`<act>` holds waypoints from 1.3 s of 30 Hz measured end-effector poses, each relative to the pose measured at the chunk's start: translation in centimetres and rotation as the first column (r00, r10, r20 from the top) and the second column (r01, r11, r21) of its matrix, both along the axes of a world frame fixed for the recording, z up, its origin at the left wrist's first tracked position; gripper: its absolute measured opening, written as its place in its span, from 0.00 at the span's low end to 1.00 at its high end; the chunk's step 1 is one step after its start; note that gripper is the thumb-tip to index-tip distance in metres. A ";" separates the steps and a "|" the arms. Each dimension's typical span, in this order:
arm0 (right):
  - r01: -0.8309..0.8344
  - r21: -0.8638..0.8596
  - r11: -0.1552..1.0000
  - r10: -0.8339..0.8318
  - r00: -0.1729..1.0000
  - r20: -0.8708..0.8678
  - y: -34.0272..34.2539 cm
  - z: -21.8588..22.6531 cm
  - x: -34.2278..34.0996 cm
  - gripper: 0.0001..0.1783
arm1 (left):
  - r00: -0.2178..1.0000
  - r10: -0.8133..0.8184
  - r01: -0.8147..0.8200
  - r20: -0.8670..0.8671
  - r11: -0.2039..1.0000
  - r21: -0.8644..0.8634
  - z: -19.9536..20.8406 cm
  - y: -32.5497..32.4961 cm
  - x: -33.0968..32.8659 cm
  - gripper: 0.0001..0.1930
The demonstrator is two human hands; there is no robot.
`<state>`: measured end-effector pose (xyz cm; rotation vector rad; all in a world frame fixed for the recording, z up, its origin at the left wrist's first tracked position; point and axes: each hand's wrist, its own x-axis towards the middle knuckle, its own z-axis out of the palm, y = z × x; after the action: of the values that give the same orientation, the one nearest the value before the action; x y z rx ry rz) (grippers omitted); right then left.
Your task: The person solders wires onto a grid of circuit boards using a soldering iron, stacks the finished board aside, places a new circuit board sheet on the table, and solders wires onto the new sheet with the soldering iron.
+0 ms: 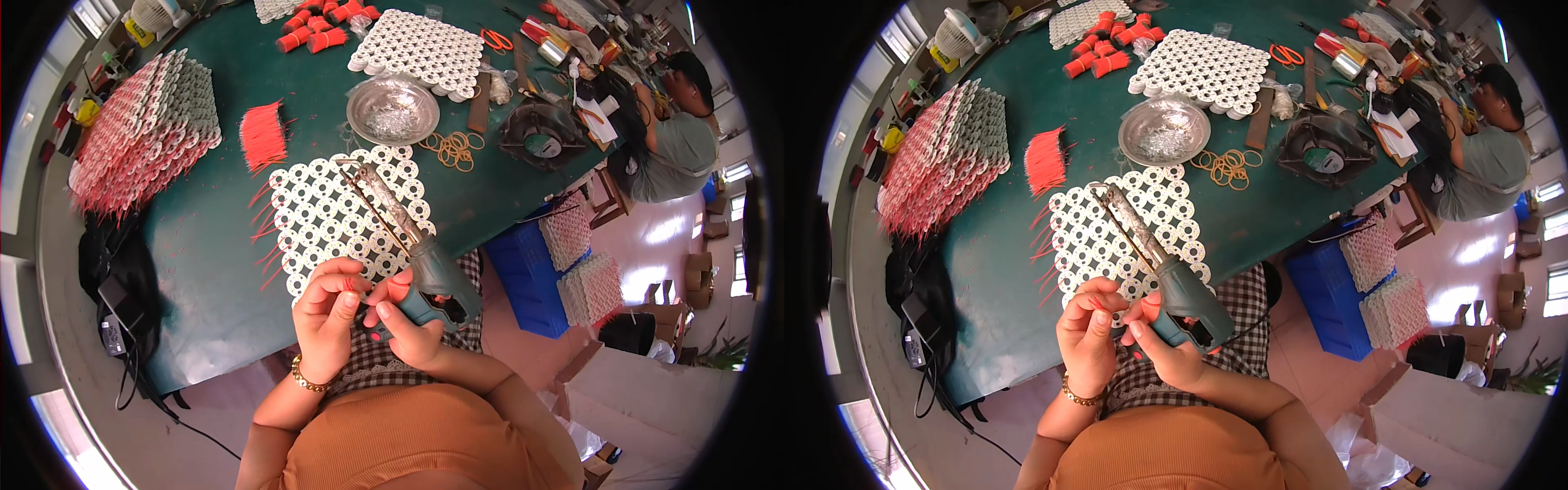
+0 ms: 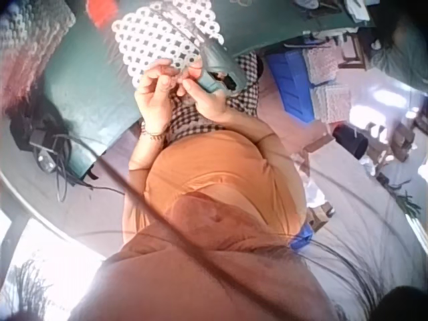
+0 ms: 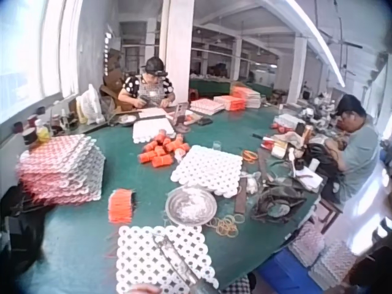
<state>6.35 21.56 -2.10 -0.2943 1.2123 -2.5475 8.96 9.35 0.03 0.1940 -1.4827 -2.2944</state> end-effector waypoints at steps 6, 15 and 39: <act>-0.173 0.284 0.943 0.214 0.970 -0.119 3.1 0.3 -1.0 0.20 | 0.920 0.369 -0.112 0.131 0.569 -0.815 0.8 -7.3 0.3 0.04; -0.326 0.588 0.740 0.481 0.868 -0.124 4.6 0.5 -0.5 0.08 | 0.820 0.521 -0.018 0.237 0.437 -0.899 -0.3 -8.9 1.6 0.04; -0.396 0.682 0.615 0.395 0.903 0.168 5.9 -0.4 1.3 0.12 | 0.841 0.514 0.023 0.167 0.275 -0.961 -1.1 -8.1 1.9 0.05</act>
<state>7.66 27.47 -2.52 -0.3252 1.7799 -1.5483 10.85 1.24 -1.06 0.5918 -2.5600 -0.7568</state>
